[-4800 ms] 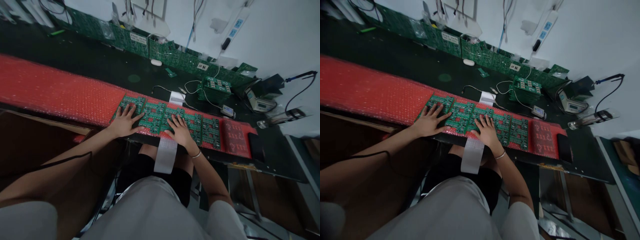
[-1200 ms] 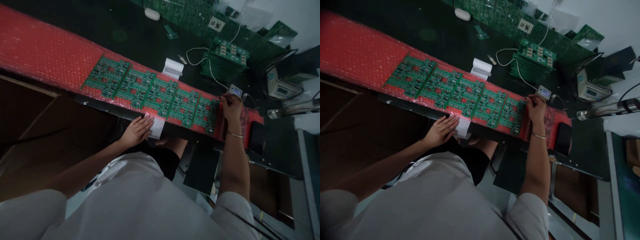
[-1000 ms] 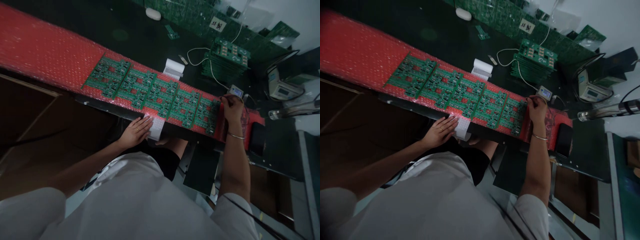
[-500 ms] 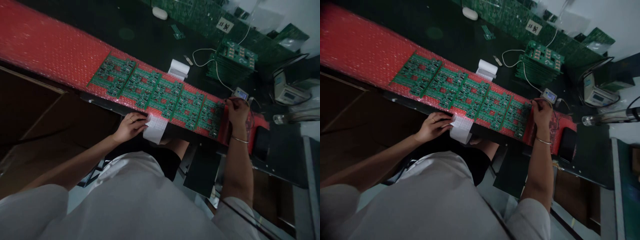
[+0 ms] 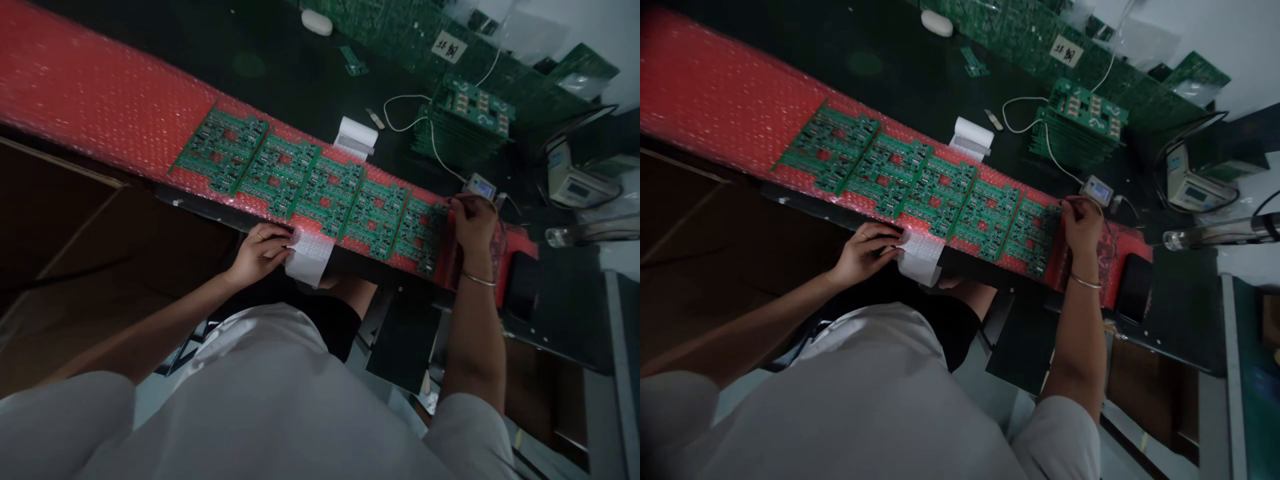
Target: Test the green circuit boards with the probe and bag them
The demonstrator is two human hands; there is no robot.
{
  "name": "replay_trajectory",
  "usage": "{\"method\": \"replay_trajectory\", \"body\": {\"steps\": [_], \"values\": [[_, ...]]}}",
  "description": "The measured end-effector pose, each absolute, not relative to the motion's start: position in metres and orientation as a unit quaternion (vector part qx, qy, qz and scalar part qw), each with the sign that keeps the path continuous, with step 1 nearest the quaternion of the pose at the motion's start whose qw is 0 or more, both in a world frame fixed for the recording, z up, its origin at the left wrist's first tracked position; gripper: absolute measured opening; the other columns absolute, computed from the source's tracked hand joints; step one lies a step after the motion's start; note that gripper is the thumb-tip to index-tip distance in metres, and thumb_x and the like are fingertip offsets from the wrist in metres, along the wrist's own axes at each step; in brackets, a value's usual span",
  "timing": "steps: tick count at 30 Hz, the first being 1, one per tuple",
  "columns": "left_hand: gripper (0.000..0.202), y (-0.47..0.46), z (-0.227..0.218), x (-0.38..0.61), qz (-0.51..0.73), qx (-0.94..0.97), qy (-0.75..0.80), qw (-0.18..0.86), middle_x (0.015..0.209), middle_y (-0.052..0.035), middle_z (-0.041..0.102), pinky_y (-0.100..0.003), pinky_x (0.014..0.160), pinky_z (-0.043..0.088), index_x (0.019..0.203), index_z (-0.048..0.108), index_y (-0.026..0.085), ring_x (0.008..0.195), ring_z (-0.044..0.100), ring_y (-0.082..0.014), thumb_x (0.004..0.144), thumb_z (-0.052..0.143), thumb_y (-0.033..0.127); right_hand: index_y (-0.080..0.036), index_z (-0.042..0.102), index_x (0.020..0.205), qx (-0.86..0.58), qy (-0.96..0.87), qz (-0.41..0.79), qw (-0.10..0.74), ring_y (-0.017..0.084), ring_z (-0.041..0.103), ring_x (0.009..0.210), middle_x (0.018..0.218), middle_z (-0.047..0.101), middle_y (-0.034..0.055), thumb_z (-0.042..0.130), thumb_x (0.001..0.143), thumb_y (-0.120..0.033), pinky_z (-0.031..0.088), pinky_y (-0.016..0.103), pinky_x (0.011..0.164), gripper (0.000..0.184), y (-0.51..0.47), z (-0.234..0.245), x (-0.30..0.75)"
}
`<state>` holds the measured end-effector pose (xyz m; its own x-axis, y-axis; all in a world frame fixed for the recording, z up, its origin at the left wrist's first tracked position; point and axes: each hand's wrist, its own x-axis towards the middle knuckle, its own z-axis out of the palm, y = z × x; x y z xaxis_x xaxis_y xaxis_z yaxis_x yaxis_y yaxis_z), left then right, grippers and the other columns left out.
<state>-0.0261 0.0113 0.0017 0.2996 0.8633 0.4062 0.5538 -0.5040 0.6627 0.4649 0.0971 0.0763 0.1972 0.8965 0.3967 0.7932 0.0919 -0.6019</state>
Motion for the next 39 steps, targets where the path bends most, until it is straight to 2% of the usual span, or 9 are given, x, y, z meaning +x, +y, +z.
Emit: {"method": "replay_trajectory", "body": {"steps": [8,16,22,27,33,39], "values": [[0.016,0.011,0.002,-0.025,0.376,0.782,0.457,0.198,0.105,-0.0079,0.075,-0.044,0.097,0.052,0.089,0.077,0.024,0.103,0.066,-0.0228,0.096,0.067,0.035,-0.025,0.071,0.097,-0.679,-0.624,0.069,0.380,0.031,0.074,0.098,0.093,0.077,0.0098,0.064,0.091,-0.046,0.060,0.052,0.096,0.023,0.097,0.076,0.463],[0.016,0.003,0.019,-0.025,0.362,0.791,0.448,0.208,0.110,-0.0062,0.074,-0.045,0.099,0.051,0.086,0.075,0.025,0.108,0.066,-0.0247,0.095,0.064,0.033,-0.023,0.070,0.098,-0.664,-0.626,0.103,0.395,0.032,0.076,0.093,0.095,0.078,0.0138,0.065,0.090,-0.058,0.062,0.051,0.086,0.037,0.103,0.081,0.469],[0.013,0.004,0.041,-0.027,0.340,0.782,0.469,0.229,0.109,-0.0009,0.071,-0.043,0.094,0.053,0.089,0.073,0.028,0.103,0.066,-0.0245,0.092,0.066,0.038,-0.023,0.071,0.097,-0.658,-0.668,0.127,0.324,0.029,0.076,0.090,0.095,0.078,0.0135,0.063,0.092,-0.064,0.062,0.045,0.078,0.042,0.113,0.093,0.475],[0.023,0.006,0.046,-0.023,0.299,0.752,0.522,0.271,0.107,-0.0048,0.071,-0.043,0.099,0.053,0.086,0.073,0.025,0.106,0.065,-0.0254,0.090,0.063,0.045,-0.021,0.073,0.093,-0.656,-0.674,0.108,0.322,0.027,0.073,0.084,0.091,0.078,0.0113,0.066,0.091,-0.060,0.058,0.042,0.075,0.040,0.113,0.095,0.469],[0.027,0.002,0.058,-0.023,0.281,0.729,0.542,0.310,0.107,-0.0073,0.070,-0.044,0.101,0.053,0.086,0.073,0.024,0.106,0.066,-0.0259,0.089,0.061,0.048,-0.021,0.073,0.081,-0.658,-0.667,0.114,0.329,0.022,0.070,0.075,0.082,0.077,0.0119,0.069,0.091,-0.046,0.052,0.036,0.068,0.027,0.109,0.099,0.464],[0.017,0.028,0.091,0.016,0.333,0.739,0.479,0.338,0.107,-0.0033,0.070,-0.042,0.104,0.053,0.091,0.073,0.026,0.106,0.067,-0.0242,0.091,0.066,0.041,-0.022,0.070,0.083,-0.646,-0.685,0.098,0.323,0.024,0.069,0.082,0.087,0.076,0.0094,0.064,0.094,-0.052,0.055,0.041,0.079,0.032,0.114,0.090,0.473]]}}
